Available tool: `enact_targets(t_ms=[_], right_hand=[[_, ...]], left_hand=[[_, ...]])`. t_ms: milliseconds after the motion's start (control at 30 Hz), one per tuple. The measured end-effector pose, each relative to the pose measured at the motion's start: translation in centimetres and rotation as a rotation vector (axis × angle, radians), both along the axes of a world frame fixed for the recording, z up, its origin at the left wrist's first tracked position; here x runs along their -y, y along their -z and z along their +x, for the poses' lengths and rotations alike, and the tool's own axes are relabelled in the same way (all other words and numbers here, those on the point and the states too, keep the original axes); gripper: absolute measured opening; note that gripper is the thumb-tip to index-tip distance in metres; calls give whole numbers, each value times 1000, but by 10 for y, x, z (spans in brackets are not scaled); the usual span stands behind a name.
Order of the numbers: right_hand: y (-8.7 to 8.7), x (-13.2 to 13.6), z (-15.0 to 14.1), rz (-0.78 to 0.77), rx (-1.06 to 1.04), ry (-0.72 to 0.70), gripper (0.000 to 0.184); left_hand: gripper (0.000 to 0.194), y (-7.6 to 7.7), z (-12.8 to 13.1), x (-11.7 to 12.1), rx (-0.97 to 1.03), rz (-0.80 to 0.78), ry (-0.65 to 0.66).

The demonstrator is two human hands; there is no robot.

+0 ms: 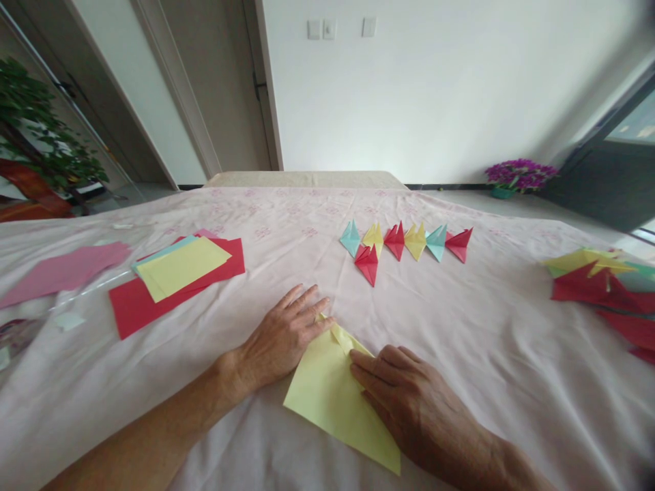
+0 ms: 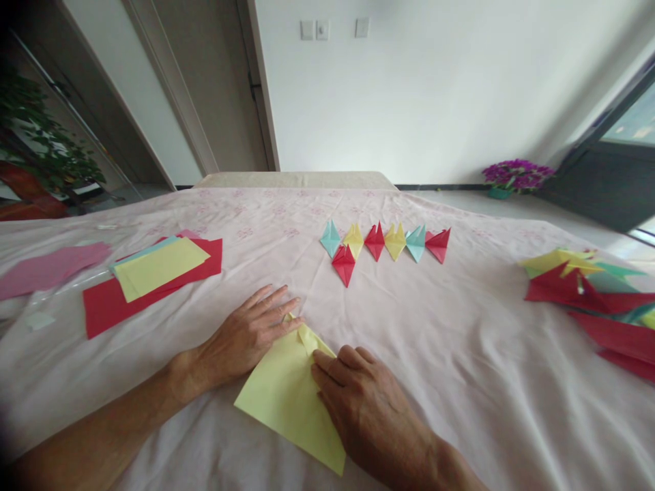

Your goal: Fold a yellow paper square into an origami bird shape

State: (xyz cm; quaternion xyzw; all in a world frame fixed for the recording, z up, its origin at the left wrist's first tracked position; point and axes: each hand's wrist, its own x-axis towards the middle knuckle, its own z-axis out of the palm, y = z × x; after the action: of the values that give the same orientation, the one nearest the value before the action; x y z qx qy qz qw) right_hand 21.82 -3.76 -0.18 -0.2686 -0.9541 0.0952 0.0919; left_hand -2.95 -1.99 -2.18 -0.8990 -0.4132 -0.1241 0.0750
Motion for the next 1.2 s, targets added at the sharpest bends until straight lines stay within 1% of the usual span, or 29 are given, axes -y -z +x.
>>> enact_targets(t_ms=[267,367,467,567,667,767,833,967,1033,1133,1200], right_hand=[[2,-1,0,47,5,-18,20],[1,-1,0,42,11,-23,21],[0,-1,0,46,18,-23,21],[0,-1,0,50,15,-27,21],[1,-1,0,53,-2,-26,22],[2,-1,1,61,-25,-16,22],[2,-1,2,58,-26,-14,22],[1,-2,0,52,-32,-16,23],[1,-3,0,56,-36,-18,23],[2,-3,1,54,-35,-20,23],[5,-3,3,39,-38,-14,21]], left_hand=[[44,1,-9,-4,-49,63,-78],[46,1,-11,-4,-40,68,-88],[48,3,-14,-5,-5,71,-87],[48,8,-18,-9,71,57,-105],[48,12,-19,-12,224,7,-147],[46,9,-13,-8,438,-9,-201],[44,4,-5,-1,490,-17,-181],[36,-7,15,13,374,-31,-71],[36,-10,22,17,293,-57,6],[52,-7,27,21,168,-146,71],[60,-2,28,21,116,-185,68]])
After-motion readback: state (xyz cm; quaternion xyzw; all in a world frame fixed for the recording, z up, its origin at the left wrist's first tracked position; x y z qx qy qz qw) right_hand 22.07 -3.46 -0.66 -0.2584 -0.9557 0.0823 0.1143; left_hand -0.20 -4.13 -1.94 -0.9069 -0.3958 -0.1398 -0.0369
